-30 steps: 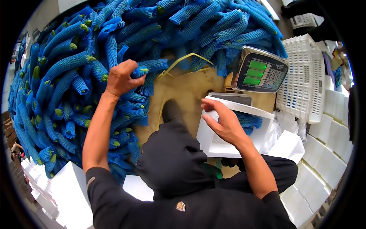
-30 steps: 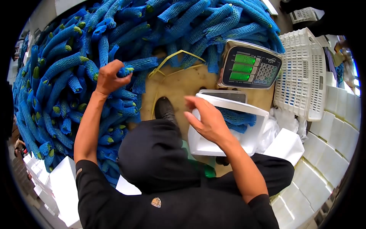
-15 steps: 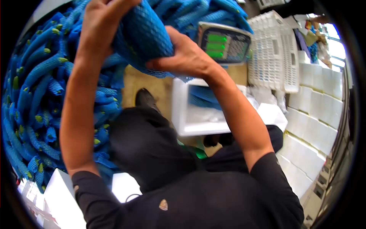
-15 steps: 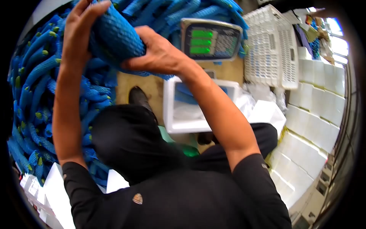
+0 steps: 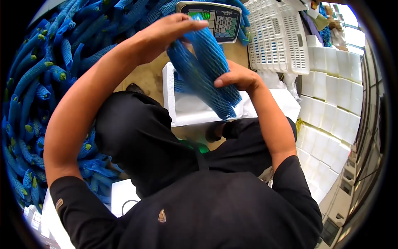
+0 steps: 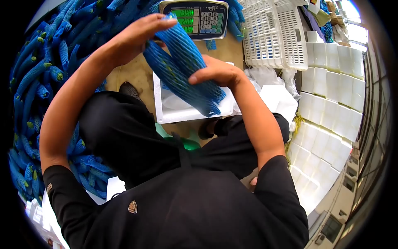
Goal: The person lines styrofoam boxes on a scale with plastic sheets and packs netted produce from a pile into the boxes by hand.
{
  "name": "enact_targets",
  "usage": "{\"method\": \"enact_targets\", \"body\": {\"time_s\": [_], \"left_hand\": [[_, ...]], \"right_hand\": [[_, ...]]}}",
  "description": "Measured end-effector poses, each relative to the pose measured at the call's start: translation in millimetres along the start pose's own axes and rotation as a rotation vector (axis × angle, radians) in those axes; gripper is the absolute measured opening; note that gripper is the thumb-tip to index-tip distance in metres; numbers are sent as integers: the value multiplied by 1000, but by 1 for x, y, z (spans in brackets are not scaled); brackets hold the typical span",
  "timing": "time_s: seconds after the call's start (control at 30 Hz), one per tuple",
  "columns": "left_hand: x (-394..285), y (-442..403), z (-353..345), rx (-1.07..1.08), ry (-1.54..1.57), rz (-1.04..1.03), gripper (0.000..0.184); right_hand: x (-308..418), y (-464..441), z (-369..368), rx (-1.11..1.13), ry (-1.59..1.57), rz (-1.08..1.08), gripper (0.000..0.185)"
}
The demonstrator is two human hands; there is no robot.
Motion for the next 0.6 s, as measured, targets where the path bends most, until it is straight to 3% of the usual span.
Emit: {"method": "enact_targets", "body": {"time_s": [0.07,0.13,0.2,0.27,0.37,0.4,0.53,0.6], "left_hand": [[19,4,10,-141,-53,13,78],[49,8,33,-180,93,55,69],[92,19,59,-307,313,154,55],[136,36,73,-432,391,261,49],[193,56,67,-503,456,381,44],[205,61,60,-503,469,428,43],[237,72,41,-452,503,496,37],[262,71,44,-474,566,515,38]], "right_hand": [[-12,11,8,28,57,-19,88],[-23,21,19,80,198,-126,87],[-69,17,32,206,429,-277,82],[-120,6,21,250,488,-279,76],[-193,-11,-8,162,722,-210,73],[-194,-15,-15,112,831,-155,73],[-178,-10,1,-151,683,-87,67],[-176,-2,8,-128,737,-174,64]]}}
Point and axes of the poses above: each hand's wrist, its own y-axis away from the middle knuckle, its own z-axis out of the back of the hand, x = y × z, the point moved 8 cm from there along -y, towards the middle knuckle, and after that the axes turned 2 degrees about -x, right-handed, at the moved point
